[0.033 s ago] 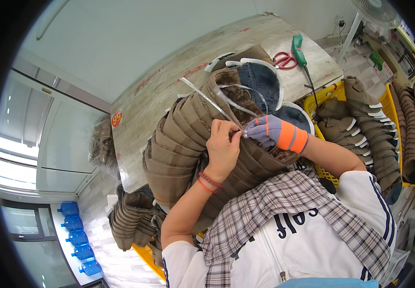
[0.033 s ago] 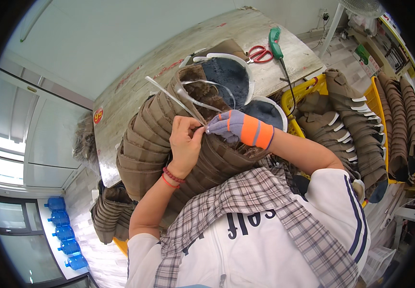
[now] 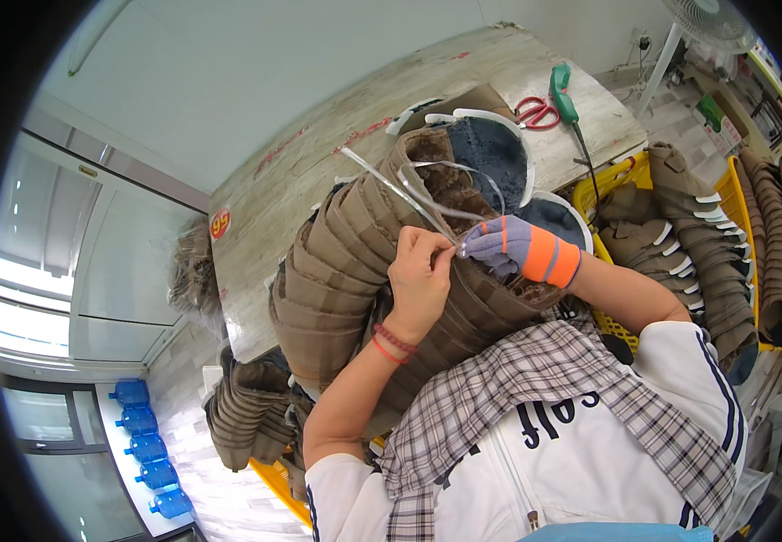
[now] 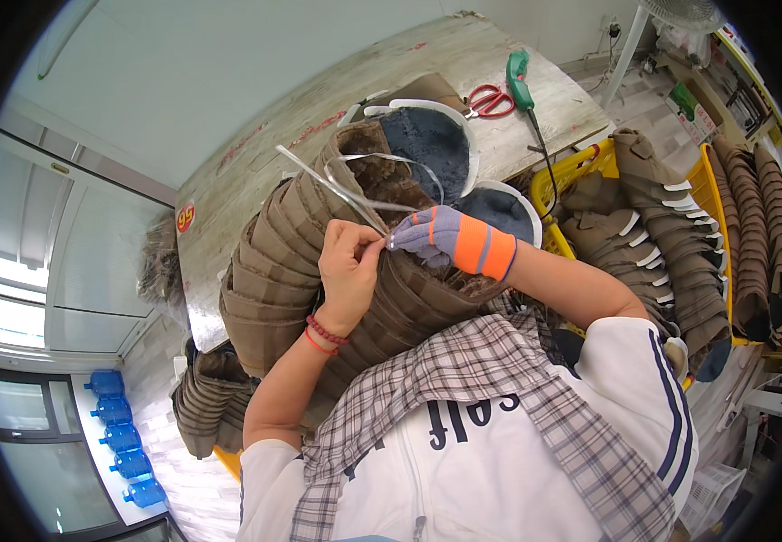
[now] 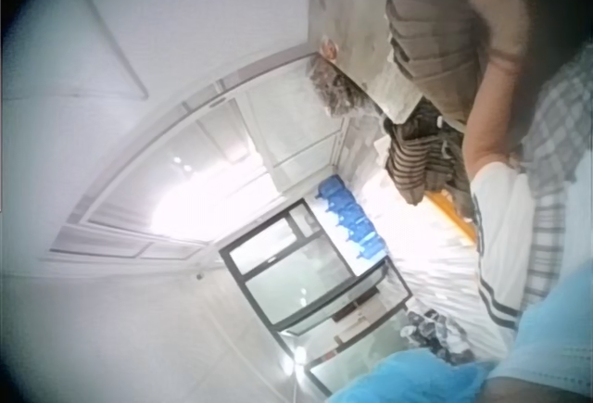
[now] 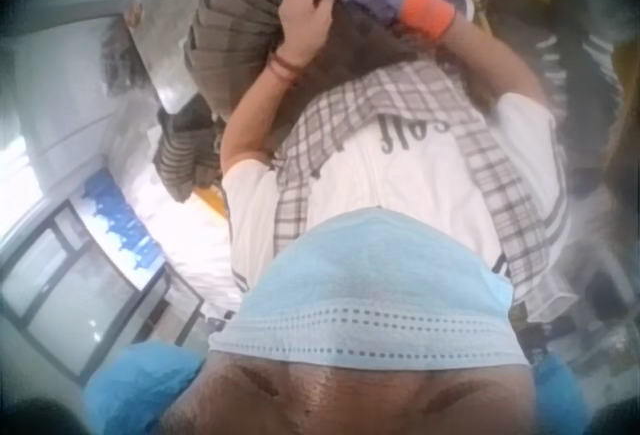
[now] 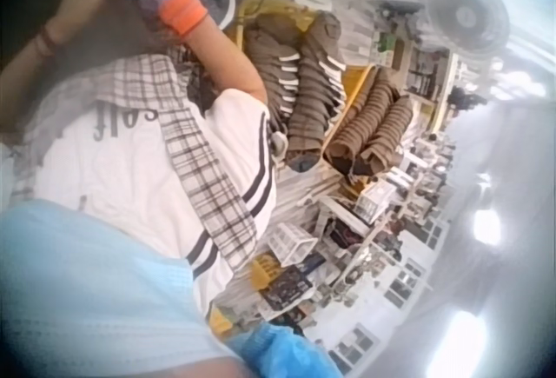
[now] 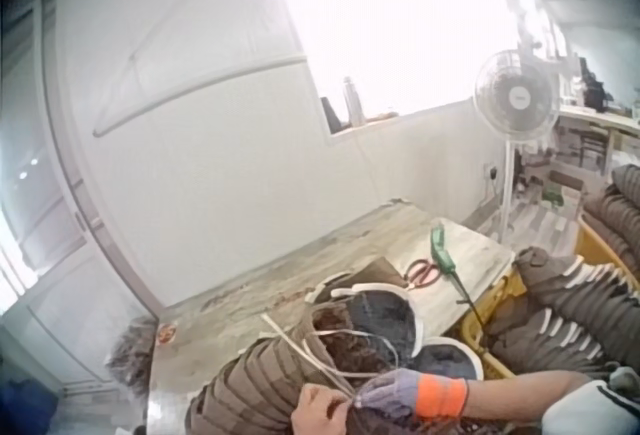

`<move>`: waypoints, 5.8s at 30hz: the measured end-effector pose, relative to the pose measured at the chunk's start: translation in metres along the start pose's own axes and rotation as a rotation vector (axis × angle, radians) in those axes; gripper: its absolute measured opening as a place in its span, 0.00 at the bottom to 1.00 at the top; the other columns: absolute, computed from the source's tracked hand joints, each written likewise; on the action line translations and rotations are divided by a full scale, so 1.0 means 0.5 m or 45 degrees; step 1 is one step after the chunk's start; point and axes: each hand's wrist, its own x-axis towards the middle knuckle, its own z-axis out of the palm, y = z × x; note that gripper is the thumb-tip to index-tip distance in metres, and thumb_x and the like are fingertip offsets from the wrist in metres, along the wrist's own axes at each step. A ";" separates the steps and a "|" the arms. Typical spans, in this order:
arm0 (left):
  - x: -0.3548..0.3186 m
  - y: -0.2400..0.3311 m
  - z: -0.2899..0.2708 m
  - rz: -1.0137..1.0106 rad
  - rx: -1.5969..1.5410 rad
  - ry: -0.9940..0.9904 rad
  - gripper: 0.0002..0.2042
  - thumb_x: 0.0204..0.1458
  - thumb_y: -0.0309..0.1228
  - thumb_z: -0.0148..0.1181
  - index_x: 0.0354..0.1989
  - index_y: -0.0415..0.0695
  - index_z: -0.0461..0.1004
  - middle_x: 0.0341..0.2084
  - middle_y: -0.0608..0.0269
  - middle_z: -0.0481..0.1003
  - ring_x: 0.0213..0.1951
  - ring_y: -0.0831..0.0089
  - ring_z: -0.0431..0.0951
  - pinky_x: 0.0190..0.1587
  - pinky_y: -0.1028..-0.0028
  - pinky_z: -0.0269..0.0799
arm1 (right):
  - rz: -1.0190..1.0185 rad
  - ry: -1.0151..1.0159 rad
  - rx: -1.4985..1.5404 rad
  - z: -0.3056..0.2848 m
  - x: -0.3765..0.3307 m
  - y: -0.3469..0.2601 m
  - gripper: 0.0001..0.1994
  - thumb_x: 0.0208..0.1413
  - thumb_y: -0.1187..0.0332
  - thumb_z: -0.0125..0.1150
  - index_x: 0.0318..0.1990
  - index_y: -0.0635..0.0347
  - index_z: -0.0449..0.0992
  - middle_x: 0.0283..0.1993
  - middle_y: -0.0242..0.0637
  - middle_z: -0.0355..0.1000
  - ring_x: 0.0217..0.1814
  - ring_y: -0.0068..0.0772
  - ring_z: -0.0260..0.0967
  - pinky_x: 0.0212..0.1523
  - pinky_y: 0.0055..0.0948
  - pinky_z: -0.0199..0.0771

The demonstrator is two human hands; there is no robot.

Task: The person uses a handheld electric trimmer to trim the edges and interior lining of several beige shoes. They handle the shoes one at a time, rotating them to access different areas, and place trimmed shoes into a yellow basket.

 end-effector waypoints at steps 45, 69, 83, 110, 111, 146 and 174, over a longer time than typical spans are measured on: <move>0.016 -0.038 -0.168 -0.734 -0.267 -1.090 0.05 0.53 0.23 0.51 0.26 0.38 0.71 0.24 0.71 0.69 0.27 0.83 0.65 0.32 0.82 0.61 | -0.923 -0.189 -0.441 -0.252 0.085 -0.196 0.11 0.56 0.64 0.53 0.41 0.59 0.75 0.42 0.36 0.73 0.36 0.22 0.70 0.31 0.22 0.72; 0.182 0.045 0.103 0.020 0.631 -0.746 0.11 0.40 0.38 0.63 0.28 0.45 0.78 0.24 0.60 0.75 0.31 0.57 0.76 0.34 0.64 0.70 | -0.234 0.557 -2.329 -0.582 0.203 -0.064 0.15 0.43 0.63 0.63 0.39 0.61 0.73 0.42 0.49 0.69 0.45 0.47 0.69 0.43 0.34 0.71; 0.242 -0.028 0.142 -0.385 0.003 -0.845 0.07 0.39 0.31 0.62 0.22 0.39 0.75 0.17 0.55 0.75 0.24 0.66 0.78 0.28 0.68 0.70 | -0.402 0.890 -0.261 -0.523 -0.104 0.009 0.17 0.54 0.59 0.56 0.43 0.64 0.69 0.32 0.36 0.70 0.31 0.25 0.68 0.27 0.17 0.67; 0.443 0.158 0.001 -0.205 -0.662 -0.464 0.13 0.56 0.33 0.49 0.32 0.35 0.75 0.13 0.68 0.69 0.12 0.85 0.64 0.12 0.84 0.55 | -0.370 0.277 -0.679 -0.125 -0.123 0.001 0.13 0.48 0.65 0.65 0.36 0.64 0.72 0.27 0.29 0.69 0.28 0.18 0.64 0.30 0.20 0.66; 0.441 0.149 -0.006 -0.219 -0.657 -0.434 0.13 0.56 0.33 0.49 0.32 0.35 0.75 0.14 0.68 0.69 0.12 0.85 0.64 0.12 0.84 0.55 | -0.390 0.292 -0.849 -0.126 -0.133 -0.007 0.12 0.49 0.66 0.64 0.35 0.64 0.72 0.27 0.30 0.69 0.28 0.18 0.64 0.30 0.20 0.66; 0.312 -0.076 -0.051 0.420 0.449 -0.370 0.05 0.41 0.20 0.53 0.27 0.40 0.73 0.27 0.58 0.74 0.33 0.57 0.73 0.35 0.64 0.68 | -0.225 1.190 -1.867 -0.499 0.177 -0.186 0.18 0.54 0.54 0.48 0.41 0.58 0.74 0.37 0.51 0.73 0.40 0.52 0.70 0.42 0.39 0.70; -0.577 0.001 -0.207 -1.177 -0.222 0.822 0.10 0.51 0.32 0.57 0.35 0.37 0.74 0.28 0.63 0.75 0.32 0.78 0.73 0.36 0.79 0.67 | -0.252 0.139 -1.050 -0.290 -0.010 0.159 0.23 0.60 0.50 0.43 0.43 0.62 0.73 0.30 0.32 0.70 0.28 0.24 0.64 0.31 0.22 0.64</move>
